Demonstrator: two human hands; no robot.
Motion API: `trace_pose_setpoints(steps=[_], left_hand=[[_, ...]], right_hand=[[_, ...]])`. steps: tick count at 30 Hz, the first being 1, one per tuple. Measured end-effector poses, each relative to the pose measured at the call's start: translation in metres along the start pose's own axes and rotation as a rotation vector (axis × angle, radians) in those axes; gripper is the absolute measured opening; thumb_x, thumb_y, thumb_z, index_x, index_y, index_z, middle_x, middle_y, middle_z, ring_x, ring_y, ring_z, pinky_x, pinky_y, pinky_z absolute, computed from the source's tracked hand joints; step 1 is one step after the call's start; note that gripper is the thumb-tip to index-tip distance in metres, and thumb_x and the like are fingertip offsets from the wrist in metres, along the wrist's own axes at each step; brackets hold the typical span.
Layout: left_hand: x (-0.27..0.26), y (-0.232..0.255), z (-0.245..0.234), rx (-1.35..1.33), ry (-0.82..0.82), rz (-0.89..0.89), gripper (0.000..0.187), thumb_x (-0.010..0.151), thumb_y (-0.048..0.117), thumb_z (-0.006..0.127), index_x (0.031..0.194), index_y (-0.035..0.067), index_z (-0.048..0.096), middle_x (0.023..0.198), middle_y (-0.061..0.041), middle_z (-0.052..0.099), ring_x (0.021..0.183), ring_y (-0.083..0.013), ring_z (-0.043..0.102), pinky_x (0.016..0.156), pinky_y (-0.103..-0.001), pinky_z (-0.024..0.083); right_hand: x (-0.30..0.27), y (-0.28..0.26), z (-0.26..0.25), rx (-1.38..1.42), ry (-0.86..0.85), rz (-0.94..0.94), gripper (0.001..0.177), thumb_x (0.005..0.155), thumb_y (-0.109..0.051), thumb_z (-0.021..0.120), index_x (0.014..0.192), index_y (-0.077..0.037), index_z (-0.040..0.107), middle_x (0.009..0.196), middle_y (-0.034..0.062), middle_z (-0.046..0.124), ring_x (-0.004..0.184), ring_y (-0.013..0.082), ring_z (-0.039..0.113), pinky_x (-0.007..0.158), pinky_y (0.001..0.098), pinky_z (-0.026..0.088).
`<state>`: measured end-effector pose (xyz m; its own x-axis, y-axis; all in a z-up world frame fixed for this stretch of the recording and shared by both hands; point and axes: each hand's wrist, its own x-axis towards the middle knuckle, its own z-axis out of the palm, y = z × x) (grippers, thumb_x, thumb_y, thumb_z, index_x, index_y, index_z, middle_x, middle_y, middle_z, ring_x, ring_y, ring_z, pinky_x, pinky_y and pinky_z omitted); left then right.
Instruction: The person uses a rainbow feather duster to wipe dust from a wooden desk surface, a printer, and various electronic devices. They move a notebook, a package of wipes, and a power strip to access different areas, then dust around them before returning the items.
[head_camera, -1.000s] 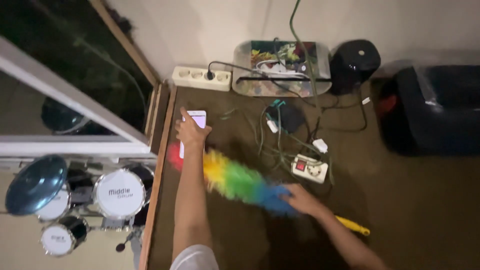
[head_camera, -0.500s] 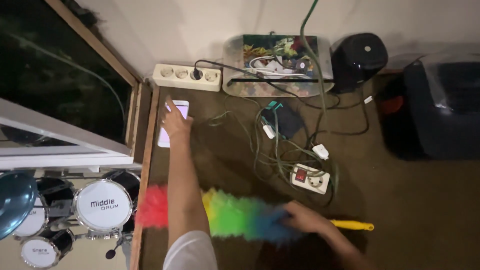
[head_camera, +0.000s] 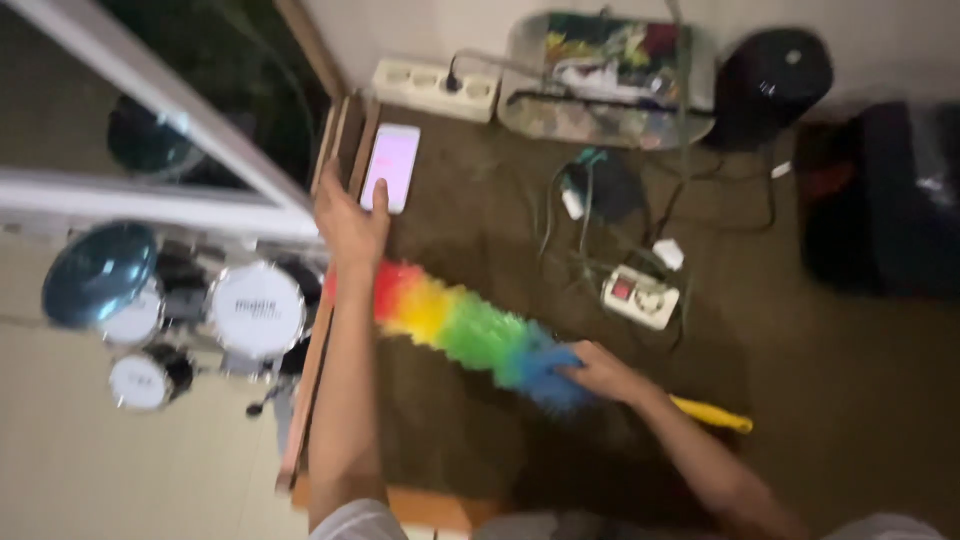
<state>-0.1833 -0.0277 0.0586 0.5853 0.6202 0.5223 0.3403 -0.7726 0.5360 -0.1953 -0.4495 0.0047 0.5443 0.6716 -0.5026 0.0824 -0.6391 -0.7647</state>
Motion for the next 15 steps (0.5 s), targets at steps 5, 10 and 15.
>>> trace_pose_setpoints(steps=[5, 10, 15], left_hand=[[-0.066, 0.008, -0.077, -0.003, -0.036, -0.048, 0.062, 0.09, 0.035, 0.083, 0.136, 0.004, 0.056, 0.123, -0.021, 0.067, 0.113, -0.0429, 0.066, 0.099, -0.053, 0.051], [-0.122, 0.022, -0.127, -0.1, -0.079, -0.097, 0.045, 0.09, 0.023, 0.082, 0.124, 0.0, 0.064, 0.111, -0.026, 0.069, 0.108, -0.0468, 0.066, 0.096, -0.054, 0.05], [-0.157, 0.049, -0.147, -0.152, -0.107, -0.121, 0.041, 0.092, 0.024, 0.08, 0.125, 0.002, 0.067, 0.112, -0.023, 0.069, 0.11, -0.0421, 0.067, 0.096, -0.048, 0.053]], right_hand=[[-0.054, 0.007, 0.031, -0.046, -0.27, -0.077, 0.034, 0.085, -0.043, 0.077, 0.073, -0.011, 0.071, 0.063, 0.0008, 0.061, 0.059, 0.0166, 0.057, 0.059, 0.0374, 0.047], [-0.075, 0.024, 0.01, -0.147, -0.306, -0.129, 0.034, 0.084, -0.039, 0.078, 0.069, -0.009, 0.071, 0.064, 0.0019, 0.063, 0.059, 0.0196, 0.056, 0.06, 0.0383, 0.046], [-0.051, 0.059, -0.01, 0.092, 0.309, -0.203, 0.023, 0.088, -0.025, 0.077, 0.085, -0.002, 0.077, 0.072, 0.0105, 0.067, 0.069, 0.0221, 0.061, 0.069, 0.0404, 0.051]])
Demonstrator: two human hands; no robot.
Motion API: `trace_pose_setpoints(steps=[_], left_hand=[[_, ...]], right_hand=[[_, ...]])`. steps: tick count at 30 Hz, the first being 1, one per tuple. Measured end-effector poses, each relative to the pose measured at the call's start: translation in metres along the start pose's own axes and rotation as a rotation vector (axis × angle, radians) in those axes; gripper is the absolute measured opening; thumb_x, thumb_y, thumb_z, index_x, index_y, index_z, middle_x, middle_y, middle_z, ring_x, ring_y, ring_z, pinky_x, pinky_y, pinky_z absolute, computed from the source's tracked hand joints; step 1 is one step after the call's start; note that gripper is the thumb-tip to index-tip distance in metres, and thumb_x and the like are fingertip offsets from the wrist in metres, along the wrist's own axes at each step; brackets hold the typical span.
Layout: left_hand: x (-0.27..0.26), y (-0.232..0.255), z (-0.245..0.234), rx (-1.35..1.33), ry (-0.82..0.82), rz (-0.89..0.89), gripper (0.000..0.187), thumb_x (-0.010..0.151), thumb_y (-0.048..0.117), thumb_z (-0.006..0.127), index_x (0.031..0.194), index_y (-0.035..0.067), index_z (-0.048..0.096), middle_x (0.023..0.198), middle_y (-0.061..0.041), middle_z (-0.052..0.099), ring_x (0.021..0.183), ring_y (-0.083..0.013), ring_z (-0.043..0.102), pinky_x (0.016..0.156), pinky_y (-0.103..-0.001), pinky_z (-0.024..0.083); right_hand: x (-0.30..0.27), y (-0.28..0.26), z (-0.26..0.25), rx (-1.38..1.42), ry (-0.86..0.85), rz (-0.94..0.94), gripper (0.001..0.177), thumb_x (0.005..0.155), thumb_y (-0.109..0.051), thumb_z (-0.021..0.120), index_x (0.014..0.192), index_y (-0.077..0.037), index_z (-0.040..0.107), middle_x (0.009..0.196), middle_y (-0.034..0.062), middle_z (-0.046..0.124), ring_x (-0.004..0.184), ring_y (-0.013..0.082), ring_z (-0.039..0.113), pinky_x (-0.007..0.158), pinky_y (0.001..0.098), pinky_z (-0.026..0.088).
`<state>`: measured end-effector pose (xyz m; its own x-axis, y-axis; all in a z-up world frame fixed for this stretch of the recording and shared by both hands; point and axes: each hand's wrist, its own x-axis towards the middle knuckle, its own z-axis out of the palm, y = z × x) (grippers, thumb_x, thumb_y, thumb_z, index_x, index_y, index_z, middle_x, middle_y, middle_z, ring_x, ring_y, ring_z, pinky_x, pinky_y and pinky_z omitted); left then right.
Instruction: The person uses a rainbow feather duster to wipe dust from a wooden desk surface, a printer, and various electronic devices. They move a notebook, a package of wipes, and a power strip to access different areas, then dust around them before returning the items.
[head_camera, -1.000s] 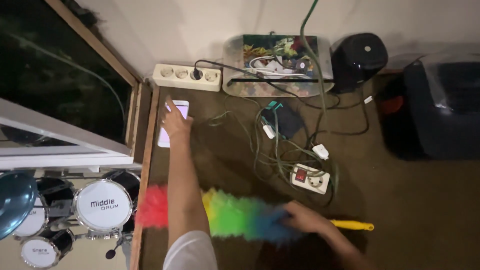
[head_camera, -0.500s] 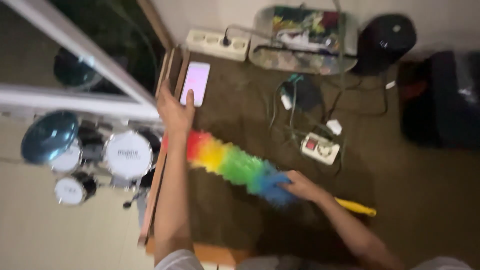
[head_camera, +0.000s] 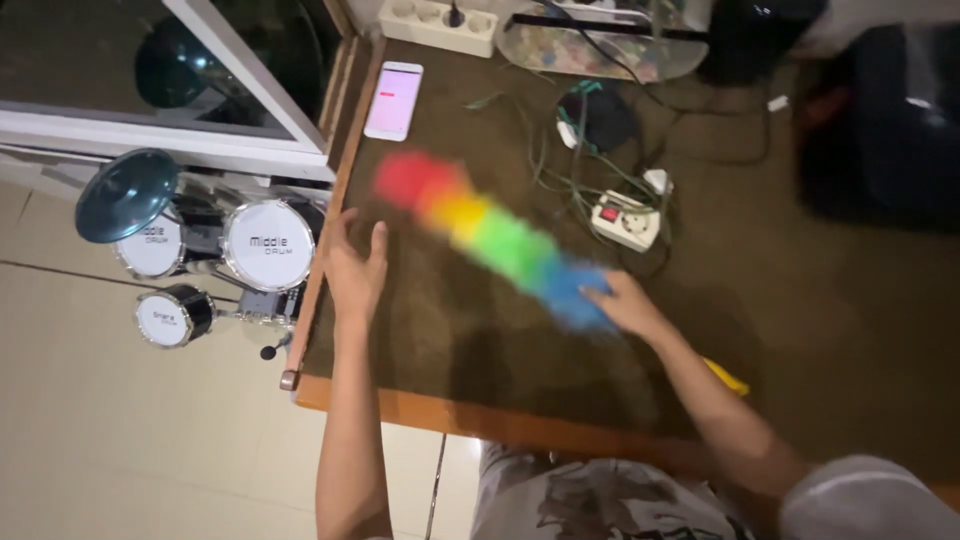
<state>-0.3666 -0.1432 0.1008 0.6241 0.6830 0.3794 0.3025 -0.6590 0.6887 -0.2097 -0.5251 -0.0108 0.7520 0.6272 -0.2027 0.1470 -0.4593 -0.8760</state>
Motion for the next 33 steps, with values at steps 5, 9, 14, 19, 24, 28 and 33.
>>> trace_pose_setpoints(steps=[5, 9, 14, 19, 24, 28, 33], left_hand=[[-0.013, 0.033, 0.01, -0.034, -0.185, -0.065, 0.041, 0.094, 0.024, 0.076, 0.127, 0.002, 0.066, 0.117, -0.024, 0.069, 0.115, -0.0426, 0.066, 0.1, -0.051, 0.051], [-0.019, 0.054, 0.059, -0.047, -0.362, -0.002, 0.044, 0.091, 0.026, 0.078, 0.128, 0.004, 0.066, 0.117, -0.022, 0.07, 0.116, -0.0422, 0.066, 0.1, -0.051, 0.052], [-0.036, 0.1, 0.162, 0.042, -0.735, 0.156, 0.071, 0.077, 0.031, 0.088, 0.139, 0.014, 0.058, 0.132, -0.015, 0.063, 0.129, -0.0358, 0.059, 0.11, -0.05, 0.048], [-0.051, 0.165, 0.229, 0.303, -0.817, 0.548, 0.113, 0.062, 0.033, 0.097, 0.156, 0.025, 0.035, 0.154, -0.014, 0.039, 0.148, -0.036, 0.038, 0.12, -0.061, 0.034], [-0.048, 0.191, 0.272, 0.499, -0.911, 0.725, 0.101, 0.05, 0.033, 0.102, 0.142, 0.02, 0.061, 0.166, -0.022, 0.024, 0.151, -0.0494, 0.027, 0.116, -0.077, 0.021], [-0.035, 0.155, 0.304, 0.55, -1.02, 0.616, 0.091, 0.065, 0.053, 0.089, 0.145, 0.032, 0.051, 0.139, -0.017, 0.059, 0.127, -0.0399, 0.062, 0.114, -0.072, 0.027], [0.024, 0.132, 0.251, 0.534, -0.944, 0.43, 0.082, 0.081, 0.053, 0.076, 0.151, 0.021, 0.049, 0.132, -0.025, 0.064, 0.118, -0.0435, 0.067, 0.09, -0.057, 0.056]], right_hand=[[-0.024, 0.055, 0.062, -0.094, 0.026, 0.125, 0.02, 0.084, -0.024, 0.074, 0.092, -0.006, 0.08, 0.085, 0.0136, 0.074, 0.082, 0.0298, 0.071, 0.075, 0.0431, 0.054], [-0.094, -0.086, 0.055, -0.305, -0.356, 0.159, 0.033, 0.086, -0.032, 0.07, 0.099, -0.003, 0.077, 0.091, 0.0187, 0.075, 0.085, 0.037, 0.073, 0.075, 0.0492, 0.054], [-0.126, -0.07, -0.009, -0.427, -0.365, 0.287, 0.04, 0.086, -0.022, 0.059, 0.121, -0.032, 0.074, 0.115, 0.0038, 0.075, 0.106, 0.0309, 0.071, 0.094, 0.0473, 0.054], [-0.153, 0.005, -0.06, -0.526, -0.092, 0.406, 0.058, 0.079, -0.01, 0.059, 0.129, -0.037, 0.071, 0.135, 0.0034, 0.071, 0.128, 0.0366, 0.063, 0.114, 0.0571, 0.044], [-0.172, 0.047, -0.07, -0.616, 0.287, 0.272, 0.042, 0.077, -0.022, 0.072, 0.115, -0.038, 0.078, 0.131, 0.0021, 0.067, 0.12, 0.0364, 0.063, 0.105, 0.062, 0.049], [-0.162, 0.035, -0.062, -0.605, 0.298, 0.347, 0.043, 0.082, -0.028, 0.067, 0.123, -0.041, 0.073, 0.138, -0.0002, 0.06, 0.123, 0.0337, 0.059, 0.105, 0.0593, 0.048], [-0.134, 0.013, -0.055, -0.604, 0.166, 0.439, 0.041, 0.087, -0.034, 0.062, 0.127, -0.043, 0.068, 0.139, -0.0045, 0.058, 0.127, 0.0306, 0.057, 0.105, 0.0568, 0.049]])
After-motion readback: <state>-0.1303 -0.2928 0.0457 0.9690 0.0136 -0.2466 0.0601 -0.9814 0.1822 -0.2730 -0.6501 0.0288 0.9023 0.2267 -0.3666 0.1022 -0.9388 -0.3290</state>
